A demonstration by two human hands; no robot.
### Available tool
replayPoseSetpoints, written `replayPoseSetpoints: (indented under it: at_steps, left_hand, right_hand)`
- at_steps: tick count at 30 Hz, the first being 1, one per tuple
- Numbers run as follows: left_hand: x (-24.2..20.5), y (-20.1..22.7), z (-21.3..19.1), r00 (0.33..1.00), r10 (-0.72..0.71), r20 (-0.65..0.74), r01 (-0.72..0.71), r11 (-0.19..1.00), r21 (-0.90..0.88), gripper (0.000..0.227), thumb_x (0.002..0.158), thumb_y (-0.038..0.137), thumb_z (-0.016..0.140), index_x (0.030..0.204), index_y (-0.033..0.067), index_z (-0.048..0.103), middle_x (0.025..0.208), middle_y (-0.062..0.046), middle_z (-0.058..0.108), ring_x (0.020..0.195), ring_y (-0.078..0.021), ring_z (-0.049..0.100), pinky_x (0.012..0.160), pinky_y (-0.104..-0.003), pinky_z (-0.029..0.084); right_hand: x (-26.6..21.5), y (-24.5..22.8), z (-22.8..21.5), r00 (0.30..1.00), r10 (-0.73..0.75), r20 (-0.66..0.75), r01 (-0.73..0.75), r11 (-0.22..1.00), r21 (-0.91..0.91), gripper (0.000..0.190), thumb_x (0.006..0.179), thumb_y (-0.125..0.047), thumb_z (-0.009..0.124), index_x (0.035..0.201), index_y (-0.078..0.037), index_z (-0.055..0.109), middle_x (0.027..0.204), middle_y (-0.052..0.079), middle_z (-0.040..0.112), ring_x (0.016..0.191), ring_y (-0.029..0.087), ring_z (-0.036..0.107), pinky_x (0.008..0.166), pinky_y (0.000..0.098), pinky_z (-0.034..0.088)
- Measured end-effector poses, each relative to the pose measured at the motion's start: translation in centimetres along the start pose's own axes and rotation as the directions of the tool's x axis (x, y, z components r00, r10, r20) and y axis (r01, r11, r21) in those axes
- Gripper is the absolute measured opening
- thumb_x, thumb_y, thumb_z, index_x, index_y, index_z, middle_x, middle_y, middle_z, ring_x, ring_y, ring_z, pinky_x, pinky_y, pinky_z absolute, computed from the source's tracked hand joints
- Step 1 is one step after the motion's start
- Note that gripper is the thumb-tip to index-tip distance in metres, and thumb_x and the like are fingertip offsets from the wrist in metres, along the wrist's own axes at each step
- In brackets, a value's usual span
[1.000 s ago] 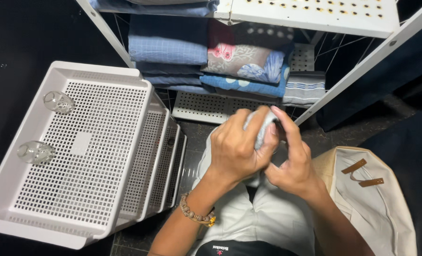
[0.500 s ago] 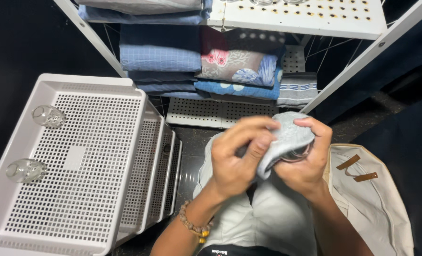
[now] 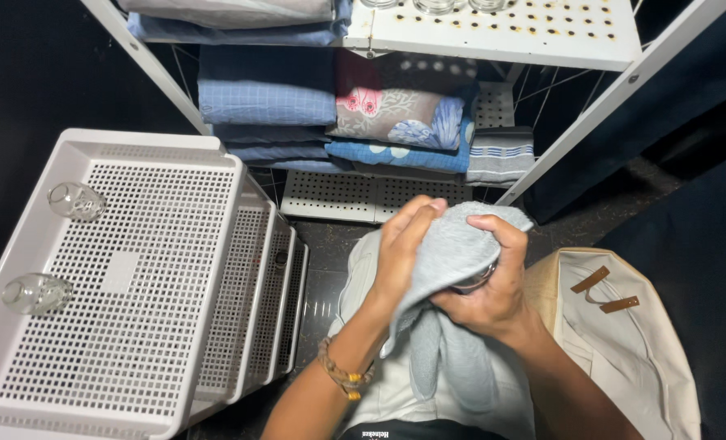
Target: The person wipes clear glass tumblers with a gray cloth, then places them on a white shelf. The person repeats this process for several glasses taken from a white plastic basket.
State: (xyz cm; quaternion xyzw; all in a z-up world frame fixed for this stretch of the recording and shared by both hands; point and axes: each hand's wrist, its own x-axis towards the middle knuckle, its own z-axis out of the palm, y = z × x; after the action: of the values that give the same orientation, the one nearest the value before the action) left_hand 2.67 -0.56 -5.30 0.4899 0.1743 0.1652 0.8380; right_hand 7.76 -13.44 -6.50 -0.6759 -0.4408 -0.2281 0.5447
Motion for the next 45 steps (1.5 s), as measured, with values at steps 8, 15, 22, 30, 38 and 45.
replayPoseSetpoints:
  at_steps: [8,15,22,30,38,45]
  left_hand:
    - [-3.1,2.2,2.4,0.546,0.837,0.040,-0.743,0.462,0.484,0.026,0.098,0.027,0.056,0.101,0.0026,0.065,0.086,-0.010,0.064,0.075,-0.0245,0.062,0.069,-0.036,0.053]
    - [0.1,1.2,1.7,0.519,0.841,0.156,-0.784,0.395,0.480,0.035,0.097,0.030,0.041,0.086,0.0073,0.066,0.069,-0.007,0.065,0.057,-0.0297,0.064,0.060,-0.036,0.051]
    - [3.5,0.3,3.3,0.909,0.415,0.022,-0.411,0.890,0.200,0.026,0.096,0.017,0.053,0.072,0.0108,0.046,0.059,0.000,0.043,0.059,-0.0103,0.042,0.057,-0.028,0.035]
    - [2.9,2.1,3.9,0.544,0.837,0.065,-0.620,0.349,0.703,0.021,0.094,0.032,0.052,0.081,0.0161,0.052,0.052,-0.003,0.042,0.056,-0.0313,0.054,0.061,-0.036,0.045]
    - [3.0,-2.4,2.0,0.909,0.414,-0.038,-0.412,0.910,0.055,0.021,0.097,0.019,0.053,0.076,0.0146,0.053,0.066,0.011,0.050,0.071,-0.0033,0.042,0.065,-0.022,0.033]
    - [-0.7,2.7,1.9,0.735,0.674,-0.075,-0.582,0.683,0.443,0.023,0.099,0.023,0.048,0.078,0.0125,0.051,0.060,-0.008,0.051,0.054,-0.0184,0.046,0.062,-0.033,0.039]
  right_hand:
    - [1.9,-0.9,-0.8,0.953,0.302,-0.032,-0.293,0.941,0.172,0.084,0.068,-0.030,0.091,0.135,0.001,0.051,0.103,0.016,0.064,0.092,0.025,0.061,0.097,0.0400,0.050]
    - [3.5,-2.6,-0.6,0.977,0.186,-0.100,-0.188,0.982,-0.014,0.062,0.067,-0.015,0.093,0.118,0.006,0.066,0.091,0.017,0.070,0.080,0.022,0.069,0.081,0.0332,0.054]
    - [4.6,5.6,-2.2,0.900,-0.433,0.052,0.436,0.892,-0.115,0.071,0.094,-0.064,0.053,0.110,0.002,0.074,0.081,0.025,0.063,0.054,0.036,0.060,0.052,0.0435,0.051]
    - [5.9,1.4,-1.1,0.979,0.198,0.045,-0.201,0.977,0.077,0.068,0.096,-0.063,0.052,0.123,-0.002,0.065,0.099,0.012,0.064,0.085,0.014,0.053,0.075,0.0303,0.048]
    - [4.1,3.2,-0.9,0.927,-0.366,0.079,0.371,0.927,-0.060,0.046,0.097,-0.032,0.065,0.116,0.010,0.070,0.091,0.023,0.066,0.066,0.033,0.060,0.055,0.0403,0.052]
    - [6.1,-2.4,0.3,0.997,-0.070,0.031,0.067,0.994,0.082,0.051,0.099,-0.032,0.047,0.120,0.009,0.069,0.076,0.020,0.062,0.061,0.023,0.053,0.055,0.0360,0.047]
